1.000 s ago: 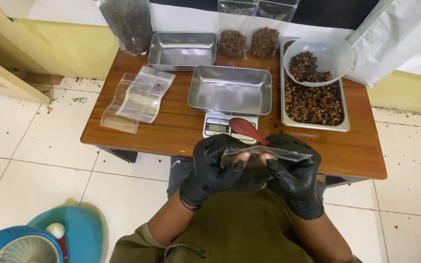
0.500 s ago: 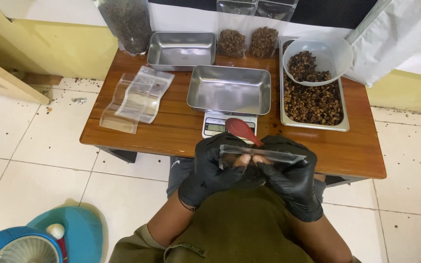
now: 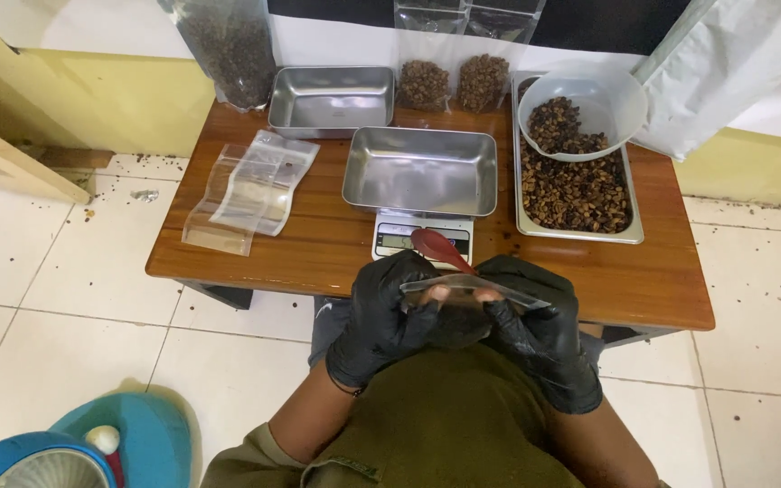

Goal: The person is sorting and packaging coffee beans by scooping them onto a scale, picking out defects, and then pouring the beans into plastic bags.

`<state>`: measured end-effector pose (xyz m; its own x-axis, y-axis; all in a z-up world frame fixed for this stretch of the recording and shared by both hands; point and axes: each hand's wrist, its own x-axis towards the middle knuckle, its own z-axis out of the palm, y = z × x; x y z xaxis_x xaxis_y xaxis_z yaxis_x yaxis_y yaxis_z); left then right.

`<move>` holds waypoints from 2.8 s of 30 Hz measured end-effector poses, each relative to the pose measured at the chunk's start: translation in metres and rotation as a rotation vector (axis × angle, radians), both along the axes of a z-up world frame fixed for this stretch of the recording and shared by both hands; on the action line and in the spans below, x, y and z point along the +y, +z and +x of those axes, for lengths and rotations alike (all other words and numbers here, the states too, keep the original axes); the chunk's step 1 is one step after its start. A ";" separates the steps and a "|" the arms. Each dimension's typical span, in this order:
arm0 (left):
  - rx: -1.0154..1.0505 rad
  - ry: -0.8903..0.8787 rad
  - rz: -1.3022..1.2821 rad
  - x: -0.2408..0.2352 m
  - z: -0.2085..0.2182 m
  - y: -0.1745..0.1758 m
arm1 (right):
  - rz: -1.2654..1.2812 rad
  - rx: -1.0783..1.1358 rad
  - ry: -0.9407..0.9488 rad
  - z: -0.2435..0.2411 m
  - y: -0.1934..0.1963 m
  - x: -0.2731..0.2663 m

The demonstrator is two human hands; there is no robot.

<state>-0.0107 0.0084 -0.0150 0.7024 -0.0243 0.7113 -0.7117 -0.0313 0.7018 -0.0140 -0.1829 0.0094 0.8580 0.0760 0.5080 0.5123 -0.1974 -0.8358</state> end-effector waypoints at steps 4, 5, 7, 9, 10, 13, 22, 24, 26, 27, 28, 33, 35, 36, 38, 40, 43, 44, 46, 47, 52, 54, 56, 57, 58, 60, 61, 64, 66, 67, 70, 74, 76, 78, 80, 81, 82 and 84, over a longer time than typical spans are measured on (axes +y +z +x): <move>-0.104 0.145 0.095 -0.005 0.006 -0.028 | -0.021 -0.018 0.016 0.000 -0.011 -0.006; -0.106 0.154 0.143 -0.005 0.009 -0.037 | -0.027 -0.025 0.022 0.000 -0.014 -0.007; -0.157 0.213 0.134 -0.011 0.010 -0.051 | -0.034 -0.026 0.027 0.004 -0.018 -0.008; -0.211 0.272 0.127 -0.011 0.010 -0.051 | -0.039 -0.029 0.032 0.007 -0.023 -0.011; -0.198 0.242 0.130 -0.008 0.009 -0.044 | -0.044 -0.036 0.039 0.009 -0.025 -0.013; -0.142 0.174 0.188 0.002 0.007 -0.025 | -0.055 -0.048 0.052 0.010 -0.033 -0.018; -0.136 0.271 0.156 0.001 0.006 -0.042 | -0.093 -0.075 0.094 0.012 -0.058 -0.028; -0.106 0.260 0.141 0.003 0.004 -0.043 | -0.099 -0.079 0.101 0.012 -0.064 -0.031; -0.152 0.330 0.170 0.002 0.001 -0.048 | -0.110 -0.087 0.114 0.015 -0.069 -0.034; -0.151 0.329 0.170 0.002 0.000 -0.044 | -0.111 -0.086 0.113 0.015 -0.072 -0.036; -0.130 0.293 0.161 0.003 0.000 -0.040 | -0.116 -0.092 0.120 0.016 -0.075 -0.037; -0.126 0.293 0.159 0.006 0.005 -0.060 | -0.132 -0.107 0.142 0.017 -0.089 -0.043; -0.139 0.308 0.168 0.010 0.004 -0.057 | -0.144 -0.119 0.158 0.021 -0.093 -0.042; -0.137 0.308 0.168 0.012 0.003 -0.053 | -0.144 -0.116 0.158 0.017 -0.082 -0.035; -0.151 0.323 0.183 0.016 0.000 -0.045 | -0.127 -0.107 0.111 0.009 -0.059 -0.020; -0.102 0.292 0.204 0.017 -0.009 -0.016 | -0.084 -0.007 0.086 -0.006 -0.024 -0.008; 0.028 0.141 0.165 0.025 -0.019 0.012 | -0.046 0.097 0.039 -0.011 -0.004 -0.009; 0.108 0.020 0.105 0.029 -0.021 0.019 | -0.049 0.099 0.016 -0.009 -0.003 -0.012; 0.170 0.062 0.132 0.053 -0.027 -0.010 | -0.052 0.104 -0.019 -0.002 -0.001 -0.026; 0.233 0.102 0.162 0.065 -0.031 -0.024 | -0.053 0.109 -0.054 0.001 -0.001 -0.033; 0.837 0.334 0.397 0.127 -0.058 -0.095 | -0.088 0.125 -0.111 0.003 0.023 -0.049; 1.036 0.368 0.392 0.143 -0.064 -0.124 | -0.121 0.120 -0.096 0.003 0.032 -0.051; 1.141 0.510 0.309 0.159 -0.068 -0.162 | -0.062 0.126 -0.211 0.006 0.028 -0.055; 1.142 0.513 0.308 0.174 -0.059 -0.217 | -0.062 0.126 -0.207 0.006 0.031 -0.052; 1.047 0.626 0.317 0.188 -0.056 -0.268 | -0.044 0.131 -0.198 0.004 0.033 -0.050; 0.953 0.740 0.322 0.204 -0.047 -0.339 | -0.028 0.138 -0.182 0.004 0.034 -0.048; 0.825 0.791 0.409 0.208 -0.037 -0.363 | -0.029 0.122 -0.153 0.005 0.033 -0.049; 0.926 0.906 0.632 0.201 -0.004 -0.372 | -0.018 0.103 -0.087 0.008 0.028 -0.047; 1.159 0.954 0.767 0.199 0.022 -0.376 | -0.010 0.101 -0.062 0.007 0.028 -0.047; 1.157 0.998 0.932 0.203 0.034 -0.388 | -0.051 0.128 -0.101 0.006 0.029 -0.046; 1.130 1.038 1.108 0.207 0.060 -0.398 | -0.105 0.147 -0.168 0.005 0.022 -0.055; 1.090 1.050 1.142 0.205 0.086 -0.392 | -0.119 0.195 -0.187 0.005 0.018 -0.065; 1.080 1.058 1.153 0.205 0.090 -0.387 | -0.112 0.208 -0.206 0.004 0.019 -0.065; 1.074 1.067 1.159 0.204 0.091 -0.383 | -0.108 0.222 -0.220 0.003 0.018 -0.068; 1.068 1.088 1.171 0.202 0.088 -0.379 | -0.143 0.172 -0.202 0.003 0.016 -0.072; 1.075 1.089 1.170 0.201 0.083 -0.378 | -0.145 0.174 -0.197 0.006 0.005 -0.081; 1.082 1.096 1.179 0.199 0.072 -0.379 | -0.198 0.133 -0.247 0.006 -0.006 -0.089; 1.093 1.109 1.185 0.198 0.058 -0.376 | -0.251 0.089 -0.289 0.007 -0.025 -0.103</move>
